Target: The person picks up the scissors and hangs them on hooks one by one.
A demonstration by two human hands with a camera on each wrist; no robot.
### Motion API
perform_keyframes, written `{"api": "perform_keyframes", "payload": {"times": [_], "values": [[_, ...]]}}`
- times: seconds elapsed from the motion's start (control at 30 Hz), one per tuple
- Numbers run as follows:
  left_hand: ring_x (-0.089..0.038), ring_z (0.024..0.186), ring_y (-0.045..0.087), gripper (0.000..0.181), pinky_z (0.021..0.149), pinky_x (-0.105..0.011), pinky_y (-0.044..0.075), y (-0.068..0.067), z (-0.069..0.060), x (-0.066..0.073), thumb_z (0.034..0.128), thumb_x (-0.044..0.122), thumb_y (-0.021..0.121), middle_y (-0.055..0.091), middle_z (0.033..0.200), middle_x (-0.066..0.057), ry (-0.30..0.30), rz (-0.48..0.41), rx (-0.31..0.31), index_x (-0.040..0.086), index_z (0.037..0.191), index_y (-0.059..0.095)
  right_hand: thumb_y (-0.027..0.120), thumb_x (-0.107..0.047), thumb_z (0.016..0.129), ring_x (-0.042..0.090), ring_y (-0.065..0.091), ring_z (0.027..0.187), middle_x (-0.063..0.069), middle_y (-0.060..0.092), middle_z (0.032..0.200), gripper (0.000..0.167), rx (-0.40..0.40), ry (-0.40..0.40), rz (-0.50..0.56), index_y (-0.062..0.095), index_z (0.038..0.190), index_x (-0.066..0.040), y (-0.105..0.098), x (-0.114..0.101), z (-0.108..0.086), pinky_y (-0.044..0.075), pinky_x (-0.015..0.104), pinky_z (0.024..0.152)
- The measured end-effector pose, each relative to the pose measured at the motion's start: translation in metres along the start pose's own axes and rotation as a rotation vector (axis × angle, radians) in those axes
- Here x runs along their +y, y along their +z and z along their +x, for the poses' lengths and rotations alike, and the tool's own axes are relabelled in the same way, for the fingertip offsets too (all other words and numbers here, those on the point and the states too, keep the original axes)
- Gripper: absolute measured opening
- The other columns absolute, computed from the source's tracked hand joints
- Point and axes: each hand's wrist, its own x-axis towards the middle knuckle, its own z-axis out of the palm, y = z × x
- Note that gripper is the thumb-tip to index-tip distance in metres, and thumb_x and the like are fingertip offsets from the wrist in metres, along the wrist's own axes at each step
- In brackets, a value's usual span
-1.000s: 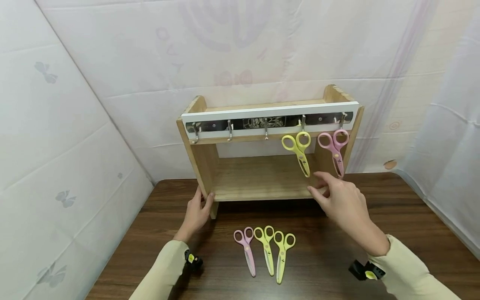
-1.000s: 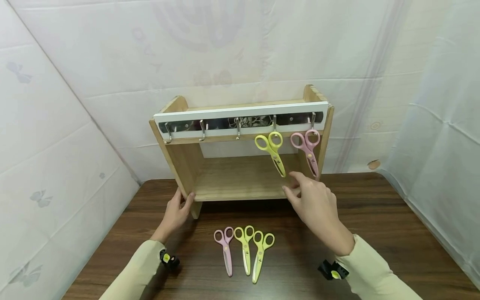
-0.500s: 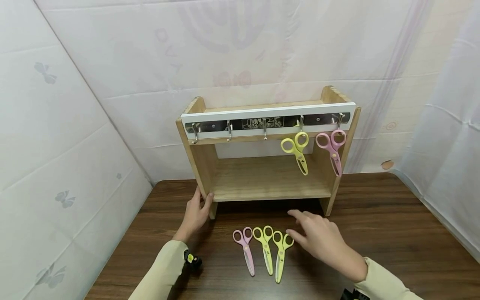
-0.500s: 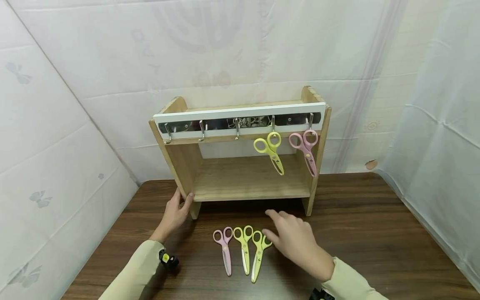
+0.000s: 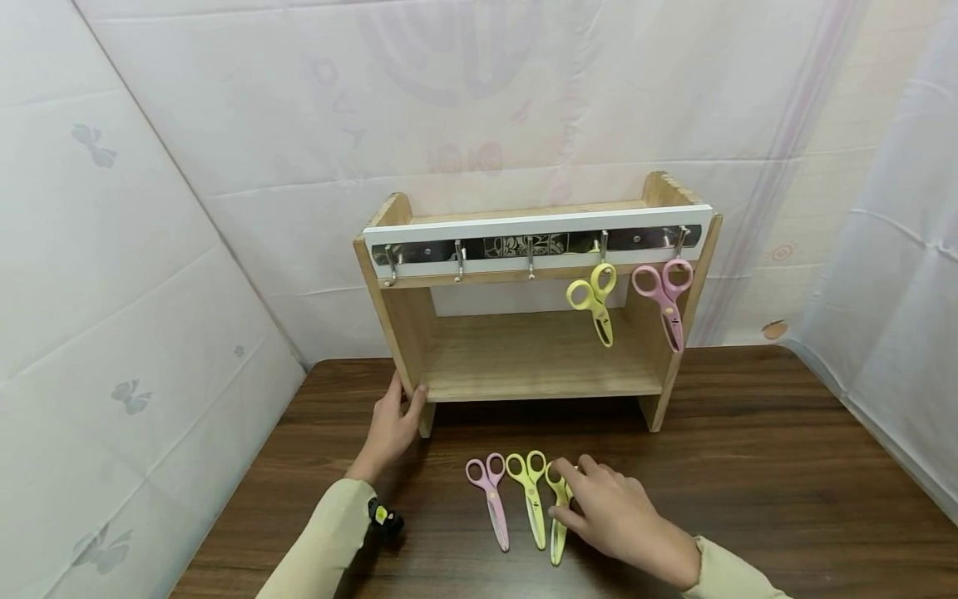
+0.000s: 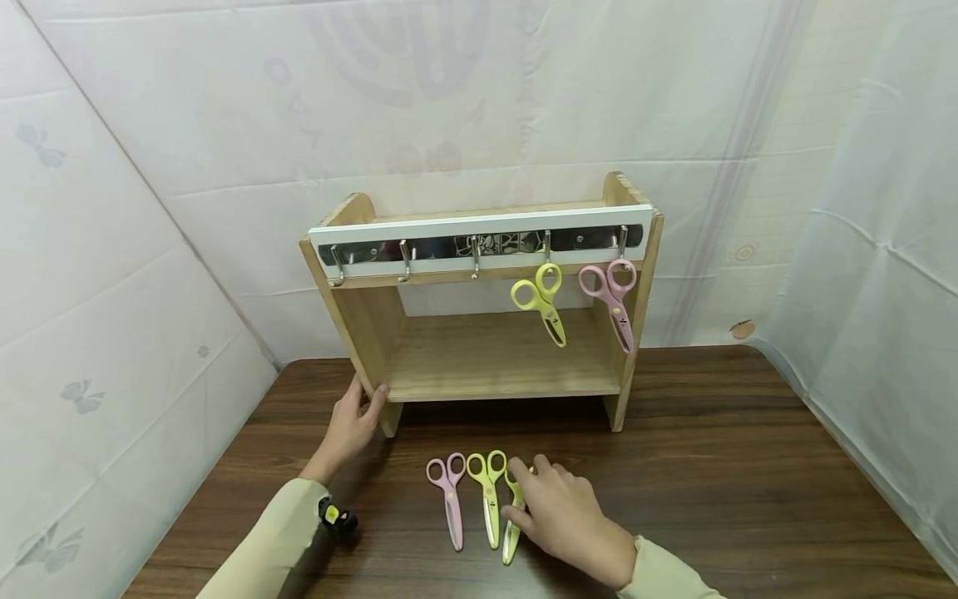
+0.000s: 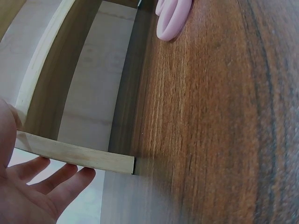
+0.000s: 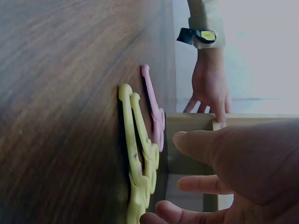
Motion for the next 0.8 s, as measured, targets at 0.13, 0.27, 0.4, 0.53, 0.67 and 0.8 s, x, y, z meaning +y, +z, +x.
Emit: {"api": "perform_keyframes", "payload": {"times": [0.13, 0.27, 0.4, 0.53, 0.67, 0.8], "values": [[-0.045, 0.122, 0.060, 0.049, 0.089, -0.058, 0.057, 0.000, 0.000, 0.000, 0.1105, 0.028, 0.051, 0.060, 0.137, -0.025, 0.010, 0.005, 0.001, 0.007, 0.153, 0.038, 0.081, -0.042, 0.088, 0.027, 0.064, 0.076, 0.011, 0.065, 0.101, 0.043, -0.044, 0.001, -0.001, 0.062, 0.121, -0.020, 0.005, -0.002, -0.001, 0.045, 0.040, 0.046], [-0.046, 0.122, 0.060, 0.049, 0.089, -0.059, 0.056, 0.000, 0.000, 0.000, 0.1104, 0.029, 0.051, 0.060, 0.137, -0.026, 0.013, 0.003, 0.004, 0.007, 0.153, 0.039, 0.081, -0.043, 0.088, 0.025, 0.063, 0.077, 0.005, 0.062, 0.097, 0.042, -0.057, -0.009, -0.007, 0.065, 0.120, -0.020, 0.010, -0.002, -0.002, 0.044, 0.039, 0.046], [-0.046, 0.122, 0.060, 0.050, 0.089, -0.059, 0.057, 0.000, 0.000, 0.000, 0.1104, 0.028, 0.051, 0.059, 0.137, -0.026, 0.019, 0.000, 0.005, 0.007, 0.154, 0.038, 0.081, -0.043, 0.087, 0.019, 0.056, 0.071, 0.000, 0.056, 0.091, 0.039, -0.048, -0.029, -0.012, 0.066, 0.116, -0.022, 0.015, -0.002, -0.004, 0.040, 0.035, 0.045], [-0.045, 0.122, 0.060, 0.050, 0.089, -0.058, 0.057, 0.000, 0.000, 0.000, 0.1106, 0.028, 0.050, 0.059, 0.137, -0.026, 0.022, 0.002, 0.006, 0.006, 0.154, 0.037, 0.082, -0.045, 0.086, 0.018, 0.052, 0.070, 0.000, 0.056, 0.091, 0.039, -0.018, -0.054, -0.039, 0.068, 0.114, -0.022, 0.020, 0.000, -0.006, 0.037, 0.032, 0.043], [-0.045, 0.122, 0.060, 0.050, 0.089, -0.058, 0.057, 0.001, 0.000, 0.000, 0.1106, 0.028, 0.050, 0.060, 0.136, -0.027, 0.018, 0.006, 0.008, 0.006, 0.154, 0.038, 0.082, -0.047, 0.085, 0.020, 0.054, 0.071, 0.001, 0.057, 0.092, 0.040, 0.005, -0.069, -0.065, 0.069, 0.112, -0.021, 0.023, -0.001, -0.007, 0.038, 0.032, 0.043], [-0.044, 0.121, 0.061, 0.048, 0.088, -0.058, 0.057, 0.001, 0.000, 0.001, 0.1103, 0.027, 0.051, 0.060, 0.135, -0.026, 0.015, 0.006, 0.013, 0.007, 0.153, 0.039, 0.082, -0.046, 0.084, 0.022, 0.056, 0.072, 0.002, 0.057, 0.092, 0.040, 0.011, -0.074, -0.069, 0.069, 0.111, -0.020, 0.024, -0.001, -0.007, 0.040, 0.034, 0.042]]}}
